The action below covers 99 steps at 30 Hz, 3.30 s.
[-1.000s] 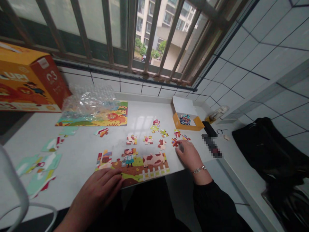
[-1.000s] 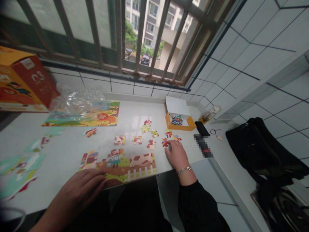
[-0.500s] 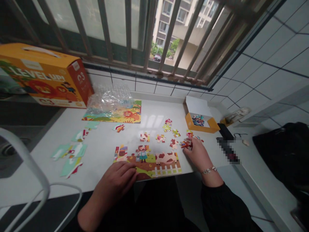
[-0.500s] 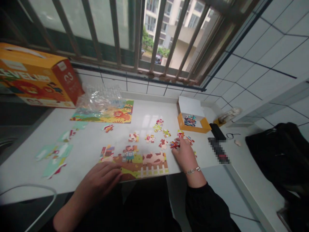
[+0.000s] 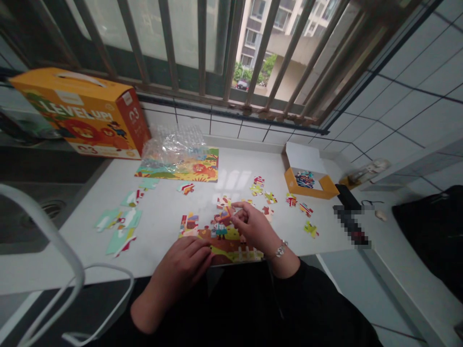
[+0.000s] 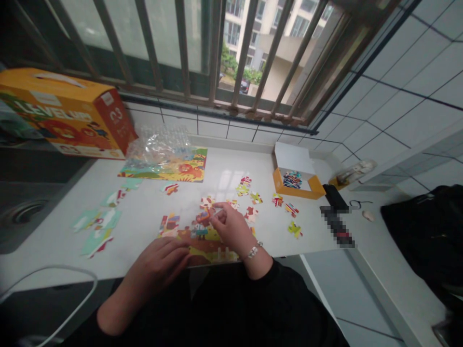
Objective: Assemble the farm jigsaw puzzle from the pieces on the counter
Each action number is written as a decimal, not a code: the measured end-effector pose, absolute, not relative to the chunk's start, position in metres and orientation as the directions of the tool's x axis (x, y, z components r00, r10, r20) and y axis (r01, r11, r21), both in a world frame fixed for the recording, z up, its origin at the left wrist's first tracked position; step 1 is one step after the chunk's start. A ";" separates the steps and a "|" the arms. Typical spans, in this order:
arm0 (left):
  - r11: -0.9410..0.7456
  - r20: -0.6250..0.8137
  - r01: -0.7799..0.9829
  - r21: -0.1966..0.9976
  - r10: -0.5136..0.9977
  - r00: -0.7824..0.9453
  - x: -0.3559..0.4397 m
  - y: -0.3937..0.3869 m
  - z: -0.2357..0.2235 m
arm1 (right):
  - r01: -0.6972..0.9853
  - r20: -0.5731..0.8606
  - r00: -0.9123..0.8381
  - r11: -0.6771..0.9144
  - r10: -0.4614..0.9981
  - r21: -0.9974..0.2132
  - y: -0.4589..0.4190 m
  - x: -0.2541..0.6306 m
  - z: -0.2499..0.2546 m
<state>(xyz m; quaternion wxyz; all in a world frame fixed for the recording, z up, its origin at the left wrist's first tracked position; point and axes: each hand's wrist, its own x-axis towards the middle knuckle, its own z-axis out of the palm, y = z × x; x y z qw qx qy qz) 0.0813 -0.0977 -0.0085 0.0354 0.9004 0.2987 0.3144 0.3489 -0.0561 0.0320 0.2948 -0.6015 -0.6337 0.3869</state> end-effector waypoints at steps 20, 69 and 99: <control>-0.800 0.515 0.535 0.271 0.590 0.622 0.082 -0.102 -0.010 | 0.646 -0.036 -0.156 0.074 0.987 -0.760 -0.031 0.288 0.006; -0.577 0.357 0.787 0.216 0.798 0.486 0.095 -0.091 -0.020 | 0.877 0.049 -0.283 0.279 0.958 -0.392 -0.080 0.326 0.009; -0.630 0.353 0.758 0.166 0.756 0.551 0.117 -0.080 -0.029 | 0.886 0.375 -0.224 0.348 0.900 -0.307 -0.140 0.400 -0.026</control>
